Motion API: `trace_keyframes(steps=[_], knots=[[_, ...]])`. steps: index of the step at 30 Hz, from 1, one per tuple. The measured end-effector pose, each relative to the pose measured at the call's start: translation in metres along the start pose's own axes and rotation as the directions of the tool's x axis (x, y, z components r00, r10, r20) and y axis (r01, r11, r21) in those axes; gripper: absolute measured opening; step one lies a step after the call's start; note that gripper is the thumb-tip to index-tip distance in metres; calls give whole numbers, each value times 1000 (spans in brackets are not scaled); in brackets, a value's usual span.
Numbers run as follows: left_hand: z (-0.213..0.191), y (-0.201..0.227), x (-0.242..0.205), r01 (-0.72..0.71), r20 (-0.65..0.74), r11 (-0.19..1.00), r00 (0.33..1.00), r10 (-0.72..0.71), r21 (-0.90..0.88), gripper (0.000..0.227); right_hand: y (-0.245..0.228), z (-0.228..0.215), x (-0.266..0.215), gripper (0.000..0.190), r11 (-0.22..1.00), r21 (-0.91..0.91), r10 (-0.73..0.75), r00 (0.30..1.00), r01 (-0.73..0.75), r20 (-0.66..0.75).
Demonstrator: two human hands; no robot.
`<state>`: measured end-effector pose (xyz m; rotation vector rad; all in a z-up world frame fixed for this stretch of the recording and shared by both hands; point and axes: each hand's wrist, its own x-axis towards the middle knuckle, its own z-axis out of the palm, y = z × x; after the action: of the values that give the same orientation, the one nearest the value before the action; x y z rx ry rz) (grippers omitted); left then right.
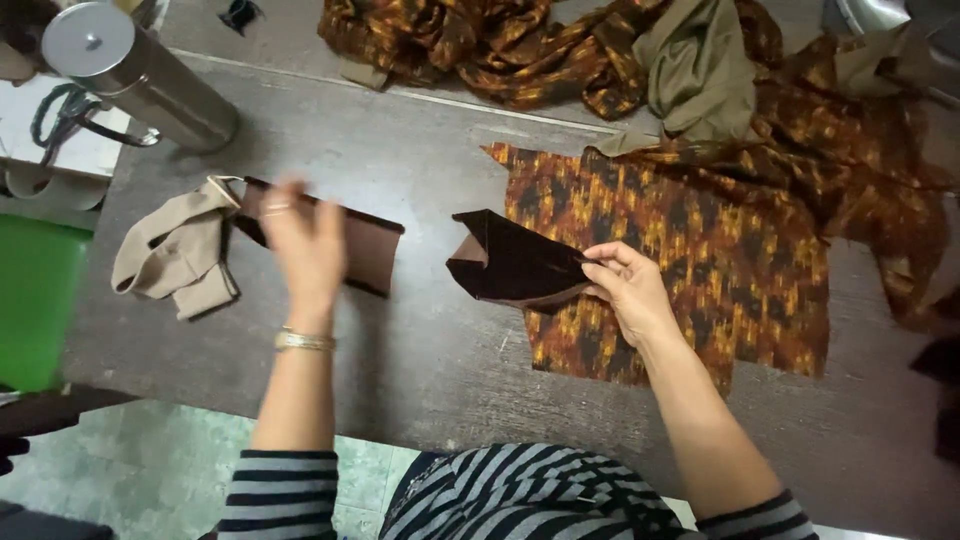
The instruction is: The person folds a piece of brown fabric and places it on a patterned textile. They then use a yellow ruler to measure the brown fabric and mark it with a small white piece of chalk. The person also handles a small container of chalk pieces.
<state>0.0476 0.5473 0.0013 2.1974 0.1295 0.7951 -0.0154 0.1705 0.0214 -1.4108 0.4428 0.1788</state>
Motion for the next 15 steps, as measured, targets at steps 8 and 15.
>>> trace_keyframes(steps=[8,15], knots=[[96,76,-43,-235,680,971,720,138,53,54,-27,-3,-11,18,974,-152,-154,982,169,106],[111,74,-29,-119,804,993,593,49,27,23,-42,-38,-13,20,937,-243,-242,968,252,69]])
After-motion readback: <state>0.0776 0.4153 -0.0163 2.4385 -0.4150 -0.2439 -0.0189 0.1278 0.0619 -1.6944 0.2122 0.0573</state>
